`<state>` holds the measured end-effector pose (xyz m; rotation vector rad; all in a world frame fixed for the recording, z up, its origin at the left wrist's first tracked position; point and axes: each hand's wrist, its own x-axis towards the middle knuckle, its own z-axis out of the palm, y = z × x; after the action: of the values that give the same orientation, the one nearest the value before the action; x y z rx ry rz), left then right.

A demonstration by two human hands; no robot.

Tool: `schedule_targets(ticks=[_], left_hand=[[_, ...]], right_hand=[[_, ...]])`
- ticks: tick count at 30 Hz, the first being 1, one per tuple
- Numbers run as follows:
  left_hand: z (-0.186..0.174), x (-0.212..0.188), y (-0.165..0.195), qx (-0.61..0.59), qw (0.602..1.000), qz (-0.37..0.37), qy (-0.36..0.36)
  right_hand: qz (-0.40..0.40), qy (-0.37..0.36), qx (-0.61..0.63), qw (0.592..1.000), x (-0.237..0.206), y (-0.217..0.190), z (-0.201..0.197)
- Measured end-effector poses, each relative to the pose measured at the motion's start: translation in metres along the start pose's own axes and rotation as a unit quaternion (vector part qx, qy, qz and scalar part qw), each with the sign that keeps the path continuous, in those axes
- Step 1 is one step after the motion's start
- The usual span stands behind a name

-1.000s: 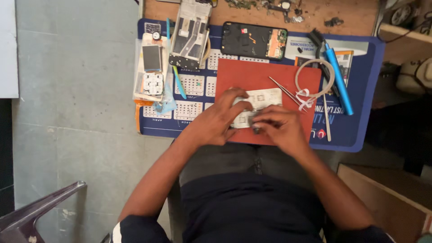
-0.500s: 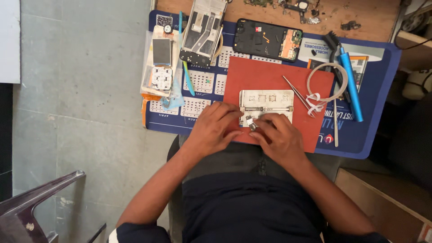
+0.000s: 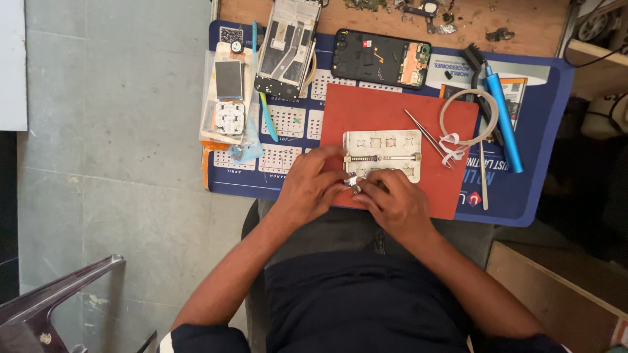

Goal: The person works on a small electronic component, applying adhesive tape and using tweezers to manipulate parts on a white plastic housing. They then use a heat gun to apply heat to the component.

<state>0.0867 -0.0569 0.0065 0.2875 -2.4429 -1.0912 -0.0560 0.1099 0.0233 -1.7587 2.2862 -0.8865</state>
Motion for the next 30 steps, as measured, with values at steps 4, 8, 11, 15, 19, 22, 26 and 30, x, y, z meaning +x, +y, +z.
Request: schedule_targets(ticks=[4,8,11,15,19,22,26,30], left_hand=[[-0.004,0.002,0.000,-0.010,1.000,-0.012,-0.023],[-0.007,0.005,0.001,-0.020,0.999,-0.011,-0.031],[-0.006,0.006,-0.001,-0.024,0.999,-0.017,-0.026],[-0.003,0.003,-0.004,-0.041,0.997,-0.044,-0.042],[-0.005,0.009,-0.003,-0.034,0.998,-0.038,-0.027],[-0.007,0.017,0.001,-0.025,0.999,-0.043,-0.022],[-0.003,0.021,0.008,-0.022,0.998,-0.065,-0.013],[0.006,0.030,0.014,0.038,0.999,-0.006,-0.002]], right_hand=[[0.010,0.001,-0.018,1.000,0.002,-0.005,0.002],[0.014,0.000,-0.028,1.000,0.003,-0.006,0.003],[0.032,-0.014,-0.033,0.999,0.002,-0.004,0.004],[0.049,-0.010,-0.007,0.999,-0.002,-0.002,0.003],[0.070,0.002,-0.002,0.998,-0.002,0.003,-0.007],[0.090,0.039,-0.012,0.995,-0.003,0.011,-0.022],[0.131,0.072,-0.047,0.988,-0.010,0.021,-0.035],[0.121,0.061,-0.048,0.990,-0.017,0.022,-0.030]])
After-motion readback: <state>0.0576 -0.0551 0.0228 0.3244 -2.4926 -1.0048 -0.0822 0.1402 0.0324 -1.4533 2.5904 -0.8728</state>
